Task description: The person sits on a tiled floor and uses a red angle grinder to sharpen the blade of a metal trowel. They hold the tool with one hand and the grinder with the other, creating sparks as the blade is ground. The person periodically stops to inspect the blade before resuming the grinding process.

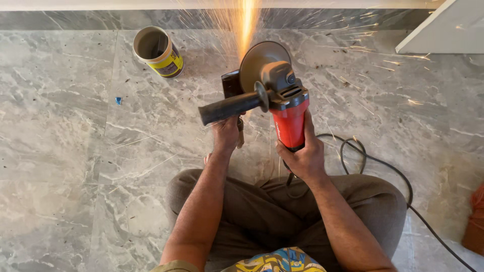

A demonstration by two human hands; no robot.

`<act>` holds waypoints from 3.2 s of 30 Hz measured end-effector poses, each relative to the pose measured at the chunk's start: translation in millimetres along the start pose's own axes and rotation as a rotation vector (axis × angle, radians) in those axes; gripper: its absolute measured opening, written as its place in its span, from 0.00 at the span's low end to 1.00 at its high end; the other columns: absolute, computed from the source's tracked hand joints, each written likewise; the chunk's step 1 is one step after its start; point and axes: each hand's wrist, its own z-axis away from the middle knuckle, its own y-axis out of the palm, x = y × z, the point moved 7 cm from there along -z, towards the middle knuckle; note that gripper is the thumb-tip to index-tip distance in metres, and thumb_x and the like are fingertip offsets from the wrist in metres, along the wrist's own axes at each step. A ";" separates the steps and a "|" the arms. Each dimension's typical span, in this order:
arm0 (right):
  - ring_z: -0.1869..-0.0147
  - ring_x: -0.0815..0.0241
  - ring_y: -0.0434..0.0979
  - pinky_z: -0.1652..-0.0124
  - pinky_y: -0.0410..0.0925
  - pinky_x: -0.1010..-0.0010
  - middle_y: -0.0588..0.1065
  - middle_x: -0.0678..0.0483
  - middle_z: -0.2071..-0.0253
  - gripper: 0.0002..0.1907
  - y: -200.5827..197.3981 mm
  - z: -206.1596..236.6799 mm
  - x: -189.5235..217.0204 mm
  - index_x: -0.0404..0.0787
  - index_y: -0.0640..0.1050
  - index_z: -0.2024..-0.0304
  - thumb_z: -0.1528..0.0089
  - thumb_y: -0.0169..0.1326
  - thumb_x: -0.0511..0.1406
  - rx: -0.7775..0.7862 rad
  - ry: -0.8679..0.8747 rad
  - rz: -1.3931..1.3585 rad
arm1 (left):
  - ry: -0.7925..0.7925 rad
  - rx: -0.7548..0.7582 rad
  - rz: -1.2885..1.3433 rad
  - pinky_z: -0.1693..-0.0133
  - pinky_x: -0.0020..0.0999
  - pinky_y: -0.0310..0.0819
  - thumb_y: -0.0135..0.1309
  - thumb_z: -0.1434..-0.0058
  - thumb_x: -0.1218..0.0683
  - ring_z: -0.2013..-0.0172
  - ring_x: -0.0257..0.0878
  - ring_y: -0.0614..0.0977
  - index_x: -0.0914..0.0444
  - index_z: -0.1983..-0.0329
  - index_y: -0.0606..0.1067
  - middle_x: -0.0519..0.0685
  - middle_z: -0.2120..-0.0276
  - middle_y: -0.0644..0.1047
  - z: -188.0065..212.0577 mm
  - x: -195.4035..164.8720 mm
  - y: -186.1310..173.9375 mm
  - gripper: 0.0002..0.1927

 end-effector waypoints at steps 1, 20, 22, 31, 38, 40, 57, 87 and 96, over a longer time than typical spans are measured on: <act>0.45 0.40 0.83 0.50 0.76 0.58 0.79 0.36 0.46 0.51 -1.6 -0.1 0.3 0.32 0.55 0.25 0.44 0.66 0.37 -0.014 -0.009 0.007 | -0.005 0.022 0.014 0.62 0.26 0.70 0.55 0.30 0.59 0.63 0.28 0.78 0.64 0.55 0.80 0.43 0.64 0.82 -1.3 1.1 2.2 0.05; 0.45 0.43 0.84 0.49 0.76 0.59 0.79 0.38 0.46 0.51 4.5 2.6 -12.7 0.34 0.54 0.24 0.44 0.66 0.38 -0.002 0.057 -0.020 | -0.031 0.040 0.007 0.65 0.30 0.68 0.54 0.28 0.58 0.68 0.31 0.75 0.65 0.54 0.78 0.46 0.66 0.81 0.4 -3.2 0.7 0.06; 0.45 0.45 0.84 0.48 0.76 0.60 0.79 0.38 0.45 0.52 2.2 3.4 -17.3 0.33 0.53 0.24 0.43 0.67 0.38 -0.003 0.062 -0.054 | -0.046 0.005 -0.023 0.68 0.30 0.67 0.54 0.27 0.58 0.70 0.31 0.74 0.65 0.55 0.78 0.46 0.67 0.81 -1.9 1.0 -5.1 0.06; 0.39 0.61 0.73 0.38 0.70 0.67 0.71 0.50 0.36 0.49 -13.5 -1.3 -32.0 0.34 0.53 0.21 0.39 0.65 0.31 -0.109 0.106 -0.407 | 0.452 -0.274 -1.150 0.57 0.49 0.74 0.53 0.31 0.56 0.58 0.55 0.81 0.62 0.41 0.77 0.60 0.60 0.81 -88.0 -79.8 -108.1 0.15; 0.38 0.61 0.73 0.40 0.71 0.67 0.70 0.50 0.36 0.51 -7.9 -0.1 -43.4 0.35 0.53 0.21 0.42 0.64 0.28 -0.103 0.205 -0.349 | 0.423 0.077 -2.207 0.38 0.55 0.60 0.50 0.26 0.55 0.46 0.57 0.77 0.61 0.55 0.83 0.54 0.44 0.75 -233.0 -110.1 -196.0 0.11; 0.37 0.60 0.73 0.39 0.70 0.66 0.69 0.49 0.35 0.51 -8.7 -0.8 -41.8 0.34 0.53 0.22 0.43 0.65 0.27 -0.107 0.200 -0.256 | 0.306 0.209 -2.391 0.42 0.54 0.59 0.50 0.31 0.52 0.46 0.56 0.76 0.60 0.54 0.84 0.53 0.47 0.76 -263.7 -98.1 -195.6 0.14; 0.36 0.60 0.72 0.38 0.69 0.67 0.69 0.49 0.35 0.50 3.9 -2.2 -32.7 0.35 0.55 0.22 0.42 0.65 0.30 -0.051 0.165 -0.265 | 0.417 -0.103 -1.787 0.43 0.55 0.64 0.46 0.28 0.60 0.49 0.57 0.78 0.60 0.46 0.79 0.56 0.53 0.80 -223.8 -144.3 -235.7 0.13; 0.47 0.41 0.84 0.51 0.76 0.58 0.79 0.36 0.49 0.51 13.5 13.1 8.0 0.32 0.57 0.26 0.45 0.68 0.39 0.069 0.035 0.040 | 0.003 0.108 -0.101 0.69 0.28 0.71 0.54 0.29 0.60 0.71 0.29 0.75 0.62 0.51 0.72 0.44 0.69 0.75 6.6 4.3 12.4 0.05; 0.44 0.42 0.84 0.48 0.76 0.58 0.79 0.37 0.45 0.50 0.0 6.0 10.4 0.33 0.55 0.24 0.43 0.65 0.37 0.016 0.040 -0.040 | -0.121 0.087 0.073 0.69 0.28 0.70 0.50 0.28 0.60 0.71 0.29 0.76 0.64 0.56 0.78 0.45 0.66 0.81 0.2 22.5 14.5 0.06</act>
